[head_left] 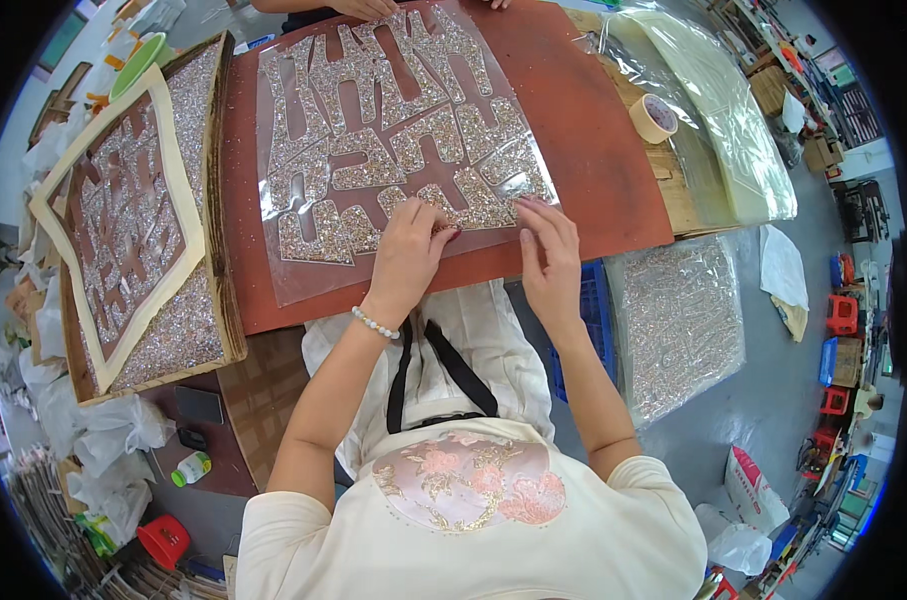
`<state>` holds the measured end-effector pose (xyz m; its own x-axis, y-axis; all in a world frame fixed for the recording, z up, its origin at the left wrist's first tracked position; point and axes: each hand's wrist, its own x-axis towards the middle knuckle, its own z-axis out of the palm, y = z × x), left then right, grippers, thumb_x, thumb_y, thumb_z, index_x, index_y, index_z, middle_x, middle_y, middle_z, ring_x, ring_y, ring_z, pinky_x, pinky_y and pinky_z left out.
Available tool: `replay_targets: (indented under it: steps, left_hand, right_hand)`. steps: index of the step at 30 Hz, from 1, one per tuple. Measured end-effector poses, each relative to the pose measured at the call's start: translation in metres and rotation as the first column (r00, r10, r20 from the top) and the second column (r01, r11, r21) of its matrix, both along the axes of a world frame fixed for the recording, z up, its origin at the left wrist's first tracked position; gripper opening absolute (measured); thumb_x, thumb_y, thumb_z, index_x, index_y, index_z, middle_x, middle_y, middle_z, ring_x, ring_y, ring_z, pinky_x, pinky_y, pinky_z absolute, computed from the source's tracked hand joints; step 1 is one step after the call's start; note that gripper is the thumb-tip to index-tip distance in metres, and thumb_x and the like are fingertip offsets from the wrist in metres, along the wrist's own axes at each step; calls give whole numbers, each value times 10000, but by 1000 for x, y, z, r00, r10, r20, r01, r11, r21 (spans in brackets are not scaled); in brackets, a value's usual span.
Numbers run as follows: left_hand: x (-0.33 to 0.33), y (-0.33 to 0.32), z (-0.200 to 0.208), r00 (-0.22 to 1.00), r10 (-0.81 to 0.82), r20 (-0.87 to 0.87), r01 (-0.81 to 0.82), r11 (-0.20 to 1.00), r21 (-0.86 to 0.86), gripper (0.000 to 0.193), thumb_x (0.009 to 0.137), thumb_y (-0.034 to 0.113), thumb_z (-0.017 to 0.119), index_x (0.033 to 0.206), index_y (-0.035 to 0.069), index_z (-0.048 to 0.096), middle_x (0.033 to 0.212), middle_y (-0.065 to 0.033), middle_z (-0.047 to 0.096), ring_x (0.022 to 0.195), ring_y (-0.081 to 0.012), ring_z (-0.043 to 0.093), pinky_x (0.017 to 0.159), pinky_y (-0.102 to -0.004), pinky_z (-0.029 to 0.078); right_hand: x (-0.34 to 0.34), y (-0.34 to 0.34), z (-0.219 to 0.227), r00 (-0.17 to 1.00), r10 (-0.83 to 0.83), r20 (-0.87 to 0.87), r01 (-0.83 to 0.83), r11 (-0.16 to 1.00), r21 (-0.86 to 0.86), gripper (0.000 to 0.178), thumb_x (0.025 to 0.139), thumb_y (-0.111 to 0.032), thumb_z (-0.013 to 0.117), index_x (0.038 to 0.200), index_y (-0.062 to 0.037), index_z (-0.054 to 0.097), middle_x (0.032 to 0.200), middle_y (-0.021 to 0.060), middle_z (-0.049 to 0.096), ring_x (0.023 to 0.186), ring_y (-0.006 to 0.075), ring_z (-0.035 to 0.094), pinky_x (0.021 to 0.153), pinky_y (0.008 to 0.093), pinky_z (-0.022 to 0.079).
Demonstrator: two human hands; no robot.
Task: The recorder is arranging and preparing sparkly shoe components on a transparent plastic sheet at a workbench.
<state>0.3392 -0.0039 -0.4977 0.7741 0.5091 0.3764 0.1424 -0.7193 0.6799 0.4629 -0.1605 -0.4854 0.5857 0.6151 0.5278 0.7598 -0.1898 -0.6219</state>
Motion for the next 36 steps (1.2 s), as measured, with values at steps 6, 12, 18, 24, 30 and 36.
replay_targets:
  steps: [6, 12, 18, 24, 30, 36]
  left_hand:
    - [-15, 6, 4, 992, 82, 99, -88, 995, 56, 109, 819, 40, 647, 925, 14, 636, 894, -130, 555, 882, -318, 556, 774, -405, 459]
    - [-101, 84, 47, 845, 528, 77, -534, 832, 153, 125, 884, 67, 606, 984, 24, 665, 952, -117, 644, 893, -258, 615, 815, -350, 482]
    - [-237, 137, 59, 538, 735, -413, -628, 676, 386, 209, 907, 178, 624, 886, -30, 639, 814, -147, 631, 742, -235, 604, 694, -362, 470]
    - [-267, 136, 32, 591, 646, -483, -670, 727, 153, 217, 867, 168, 676, 858, -44, 631, 764, -129, 613, 661, -220, 583, 635, -346, 461]
    - [-257, 126, 41, 571, 740, -354, -678, 669, 305, 183, 855, 152, 684, 858, -27, 648, 809, -104, 611, 678, -203, 584, 649, -330, 464]
    - [-215, 119, 50, 661, 738, -138, -702, 673, 233, 140, 875, 126, 667, 912, -8, 680, 816, -90, 648, 697, -164, 588, 654, -310, 465]
  right_hand:
    - [-22, 25, -6, 970, 151, 189, -108, 969, -224, 423, 765, 50, 547, 1167, -52, 634, 1286, 101, 541, 1263, 331, 428, 1062, 467, 319]
    - [-26, 42, -10, 944, 177, 280, -66, 930, -363, 427, 739, 45, 545, 1150, -30, 632, 1346, 112, 493, 1311, 344, 382, 1105, 508, 265]
    - [-32, 58, -1, 889, 235, 394, -19, 877, -480, 345, 754, 1, 536, 1075, 95, 619, 1322, 183, 502, 1330, 344, 364, 1115, 499, 261]
    - [-15, 57, -7, 843, 304, 444, -3, 827, -562, 377, 748, -83, 565, 1095, 6, 680, 1322, 181, 521, 1327, 371, 362, 1138, 490, 216]
    - [16, 11, -15, 984, 77, 162, -43, 979, -200, 439, 719, 56, 546, 1116, -81, 674, 1309, 107, 539, 1276, 340, 425, 1085, 483, 297]
    - [22, -4, -17, 954, -56, 294, 139, 953, -268, 456, 744, 84, 514, 1136, -86, 671, 1302, 95, 557, 1260, 334, 444, 1058, 476, 329]
